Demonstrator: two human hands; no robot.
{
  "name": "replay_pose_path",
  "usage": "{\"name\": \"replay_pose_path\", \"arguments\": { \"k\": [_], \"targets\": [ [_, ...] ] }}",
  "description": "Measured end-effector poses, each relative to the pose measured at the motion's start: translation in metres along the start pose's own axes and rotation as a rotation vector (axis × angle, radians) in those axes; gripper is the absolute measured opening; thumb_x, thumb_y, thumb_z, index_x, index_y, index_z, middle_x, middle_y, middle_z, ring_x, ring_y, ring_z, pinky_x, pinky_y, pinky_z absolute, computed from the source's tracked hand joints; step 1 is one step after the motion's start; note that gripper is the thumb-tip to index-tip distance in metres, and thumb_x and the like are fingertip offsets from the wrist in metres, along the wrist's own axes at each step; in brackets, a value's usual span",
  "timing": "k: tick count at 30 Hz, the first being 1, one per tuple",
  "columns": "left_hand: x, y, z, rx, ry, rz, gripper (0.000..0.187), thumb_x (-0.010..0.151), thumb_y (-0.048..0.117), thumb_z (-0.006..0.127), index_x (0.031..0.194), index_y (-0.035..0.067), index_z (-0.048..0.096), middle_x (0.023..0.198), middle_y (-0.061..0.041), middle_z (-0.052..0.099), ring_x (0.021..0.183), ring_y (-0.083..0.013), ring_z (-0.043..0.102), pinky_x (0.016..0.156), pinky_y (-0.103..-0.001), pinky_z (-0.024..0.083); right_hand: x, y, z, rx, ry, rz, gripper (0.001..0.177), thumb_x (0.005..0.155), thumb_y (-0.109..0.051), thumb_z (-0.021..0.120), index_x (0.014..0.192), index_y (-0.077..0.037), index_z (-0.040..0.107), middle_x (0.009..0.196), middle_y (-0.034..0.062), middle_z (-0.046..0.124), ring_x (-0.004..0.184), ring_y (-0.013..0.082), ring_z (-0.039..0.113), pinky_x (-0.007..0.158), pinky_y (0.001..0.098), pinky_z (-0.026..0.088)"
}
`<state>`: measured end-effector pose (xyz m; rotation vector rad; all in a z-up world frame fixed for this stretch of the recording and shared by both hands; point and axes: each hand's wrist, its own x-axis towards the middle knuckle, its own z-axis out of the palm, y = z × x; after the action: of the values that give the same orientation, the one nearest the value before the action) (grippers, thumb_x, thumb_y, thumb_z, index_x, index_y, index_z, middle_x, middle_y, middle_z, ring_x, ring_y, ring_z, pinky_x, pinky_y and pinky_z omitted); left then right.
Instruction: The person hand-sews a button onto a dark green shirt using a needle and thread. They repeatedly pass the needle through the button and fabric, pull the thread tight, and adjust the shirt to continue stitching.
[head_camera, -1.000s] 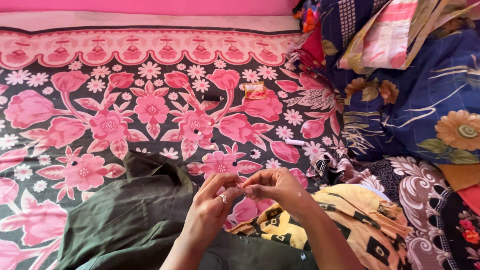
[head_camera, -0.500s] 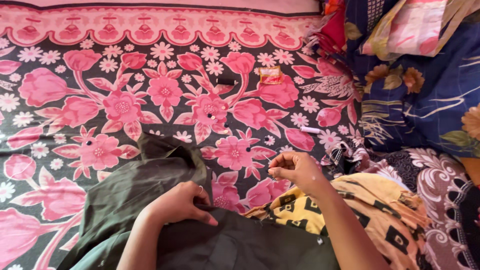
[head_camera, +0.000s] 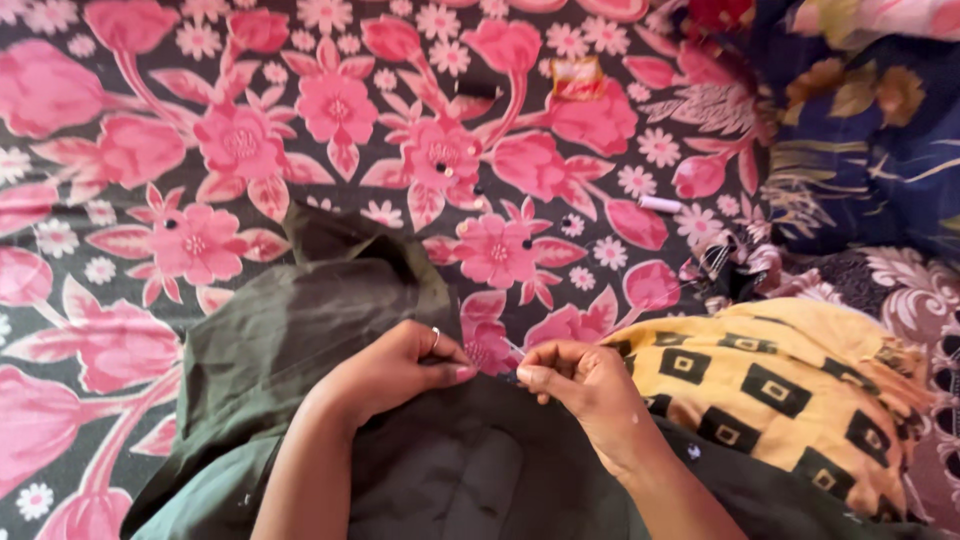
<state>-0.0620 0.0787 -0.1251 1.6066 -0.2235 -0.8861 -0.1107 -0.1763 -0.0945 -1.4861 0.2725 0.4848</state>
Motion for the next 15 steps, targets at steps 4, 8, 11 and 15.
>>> {"name": "replay_pose_path", "arguments": {
  "k": [4, 8, 11, 15],
  "targets": [
    [0.000, 0.002, -0.001, -0.062, 0.060, -0.067, 0.019, 0.087, 0.014, 0.076, 0.097, -0.001, 0.081, 0.078, 0.003, 0.075, 0.073, -0.0030, 0.059, 0.070, -0.025, 0.050, 0.006, 0.008, 0.014, -0.043, 0.078, -0.025, 0.013, 0.085, -0.011, 0.077, 0.090, 0.002, 0.076, 0.076, 0.0012, 0.068, 0.070, 0.0082, 0.060, 0.067, 0.0243, 0.049],
    [0.000, 0.003, -0.003, -0.127, 0.065, -0.106, 0.020, 0.087, 0.014, 0.075, 0.097, -0.002, 0.081, 0.079, 0.002, 0.076, 0.073, -0.0034, 0.060, 0.070, -0.024, 0.050, 0.013, 0.016, 0.018, -0.038, 0.098, -0.048, 0.012, 0.086, -0.010, 0.076, 0.092, 0.002, 0.076, 0.078, 0.0008, 0.069, 0.071, 0.0073, 0.060, 0.068, 0.0236, 0.049],
    [0.002, 0.002, -0.003, -0.156, 0.080, -0.108, 0.019, 0.086, 0.014, 0.076, 0.097, -0.001, 0.081, 0.079, 0.002, 0.076, 0.074, -0.0036, 0.061, 0.070, -0.024, 0.050, 0.016, 0.020, 0.017, -0.047, 0.101, -0.054, 0.012, 0.087, -0.009, 0.076, 0.092, 0.002, 0.076, 0.079, 0.0012, 0.069, 0.071, 0.0071, 0.060, 0.069, 0.0233, 0.048],
    [0.005, 0.000, -0.005, -0.172, 0.083, -0.105, 0.017, 0.085, 0.013, 0.077, 0.094, 0.000, 0.081, 0.079, 0.003, 0.077, 0.074, -0.0029, 0.062, 0.071, -0.023, 0.051, 0.021, 0.025, 0.016, -0.024, 0.131, -0.054, 0.013, 0.087, -0.008, 0.076, 0.094, 0.003, 0.075, 0.080, 0.0028, 0.070, 0.072, 0.0078, 0.062, 0.070, 0.0236, 0.050]
  ]
}}
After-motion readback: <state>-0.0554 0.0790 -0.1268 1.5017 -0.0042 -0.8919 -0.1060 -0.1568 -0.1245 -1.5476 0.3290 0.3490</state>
